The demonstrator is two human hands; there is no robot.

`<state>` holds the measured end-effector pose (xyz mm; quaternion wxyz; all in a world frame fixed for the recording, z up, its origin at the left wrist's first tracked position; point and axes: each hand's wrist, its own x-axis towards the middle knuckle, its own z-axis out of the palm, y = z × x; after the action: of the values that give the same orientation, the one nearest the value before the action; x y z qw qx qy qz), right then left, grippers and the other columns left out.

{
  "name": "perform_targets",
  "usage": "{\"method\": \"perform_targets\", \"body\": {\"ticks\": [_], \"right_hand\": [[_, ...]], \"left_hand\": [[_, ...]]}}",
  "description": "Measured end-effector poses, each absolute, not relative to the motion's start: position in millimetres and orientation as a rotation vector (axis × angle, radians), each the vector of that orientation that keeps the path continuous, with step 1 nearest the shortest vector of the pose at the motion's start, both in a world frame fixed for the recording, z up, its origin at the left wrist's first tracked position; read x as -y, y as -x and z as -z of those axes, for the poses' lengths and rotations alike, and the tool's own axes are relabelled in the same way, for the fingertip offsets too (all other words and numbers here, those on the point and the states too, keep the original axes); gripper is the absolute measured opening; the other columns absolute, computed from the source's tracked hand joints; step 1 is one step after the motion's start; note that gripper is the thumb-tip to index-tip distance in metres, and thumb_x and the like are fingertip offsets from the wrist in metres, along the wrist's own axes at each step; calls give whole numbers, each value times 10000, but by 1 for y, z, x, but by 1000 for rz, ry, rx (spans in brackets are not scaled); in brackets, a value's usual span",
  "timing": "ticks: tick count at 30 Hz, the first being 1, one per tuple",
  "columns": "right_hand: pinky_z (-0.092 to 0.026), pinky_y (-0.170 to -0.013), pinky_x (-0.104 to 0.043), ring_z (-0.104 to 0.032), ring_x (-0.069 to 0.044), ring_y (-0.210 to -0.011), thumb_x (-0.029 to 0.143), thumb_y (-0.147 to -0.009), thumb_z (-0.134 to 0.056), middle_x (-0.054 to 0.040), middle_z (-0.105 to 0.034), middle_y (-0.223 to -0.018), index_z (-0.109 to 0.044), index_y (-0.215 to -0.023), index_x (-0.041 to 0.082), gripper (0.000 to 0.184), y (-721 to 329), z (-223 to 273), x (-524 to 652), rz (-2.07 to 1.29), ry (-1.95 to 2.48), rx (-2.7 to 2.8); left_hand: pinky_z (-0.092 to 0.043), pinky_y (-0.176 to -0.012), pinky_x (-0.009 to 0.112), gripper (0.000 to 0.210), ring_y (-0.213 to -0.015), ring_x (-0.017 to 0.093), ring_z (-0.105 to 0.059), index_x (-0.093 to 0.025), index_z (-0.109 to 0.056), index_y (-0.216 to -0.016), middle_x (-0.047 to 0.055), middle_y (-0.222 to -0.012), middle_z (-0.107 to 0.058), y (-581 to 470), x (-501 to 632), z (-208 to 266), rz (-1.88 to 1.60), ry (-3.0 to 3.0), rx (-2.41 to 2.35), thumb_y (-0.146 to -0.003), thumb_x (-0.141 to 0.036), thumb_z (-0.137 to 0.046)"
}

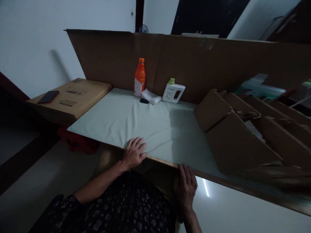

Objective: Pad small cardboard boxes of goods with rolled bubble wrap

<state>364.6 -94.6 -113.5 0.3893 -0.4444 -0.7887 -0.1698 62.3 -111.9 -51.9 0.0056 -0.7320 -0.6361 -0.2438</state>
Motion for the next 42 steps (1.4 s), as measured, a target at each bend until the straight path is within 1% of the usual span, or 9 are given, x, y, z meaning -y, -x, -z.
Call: {"method": "perform_targets", "body": {"ticks": [12,16,20,24,26,29,33,39,42], "right_hand": [[-398,-1183,-632,-536,-381,-1385,158,-944,-528,-43,-608,-1457,-517,-1486,395,592,-362,112,103,63,1186,1901],[-474,-1139,-568,-576,-325,-1359,128,-943,-489,-42,-645,-1429,-574,-1450,322,549,-361,108,113,96,1300,1923],[-530,-1086,-540,-594,-296,-1357,102,-885,-482,-86,-663,-1427,-573,-1476,252,617,-359,94,118,184,1398,1998],[-626,-930,-487,-709,-249,-1196,209,-874,-500,97,-722,-1321,-542,-1441,549,662,-368,37,120,72,1443,2114],[-637,-895,-460,-739,-235,-1117,229,-906,-520,124,-743,-1258,-584,-1356,601,588,-384,-12,115,81,1414,2067],[-587,-997,-477,-725,-247,-1133,213,-937,-544,25,-760,-1220,-700,-1228,432,395,-418,-100,95,237,1287,1811],[-582,-799,-366,-735,-223,-876,303,-943,-556,-63,-786,-951,-754,-1078,229,252,-466,-184,34,354,1464,1564],[-536,-638,-288,-728,-207,-702,133,-719,-672,-43,-800,-812,-780,-809,253,185,-512,-183,-73,-332,1954,2155],[-568,-686,-331,-770,-255,-782,99,-685,-678,-85,-815,-889,-771,-737,288,217,-522,-172,-91,-358,1958,2216]], "left_hand": [[-352,-1224,578,443,-1452,375,-480,-223,-650,-1349,144,-1526,-575,-63,115,50,850,2297,1991,-954,-406,-567],[-345,-1177,649,427,-1422,419,-497,-161,-659,-1329,210,-1496,-582,-61,117,56,906,2303,1939,-986,-363,-506],[-411,-1132,554,413,-1356,368,-564,-161,-684,-1292,175,-1431,-646,-59,114,67,826,2195,1750,-1008,-380,-479],[-436,-1085,535,425,-1311,374,-591,-120,-678,-1286,191,-1391,-667,-57,115,71,762,2158,1611,-1017,-368,-463],[-442,-1069,533,421,-1299,378,-596,-108,-672,-1285,202,-1382,-669,-56,115,70,753,2156,1562,-1013,-356,-468],[-445,-1058,527,408,-1291,373,-601,-114,-652,-1297,207,-1386,-664,-55,114,70,757,2159,1520,-1007,-341,-475],[-440,-1062,531,405,-1294,366,-600,-137,-623,-1322,201,-1399,-658,-57,113,72,774,2167,1538,-999,-336,-482],[-448,-1088,493,413,-1314,319,-605,-182,-668,-1314,143,-1421,-666,-49,115,70,730,2256,1626,-980,-352,-496],[-503,-1055,435,394,-1266,278,-655,-231,-731,-1253,84,-1389,-699,-34,105,46,548,2478,1728,-938,-348,-526]]}}
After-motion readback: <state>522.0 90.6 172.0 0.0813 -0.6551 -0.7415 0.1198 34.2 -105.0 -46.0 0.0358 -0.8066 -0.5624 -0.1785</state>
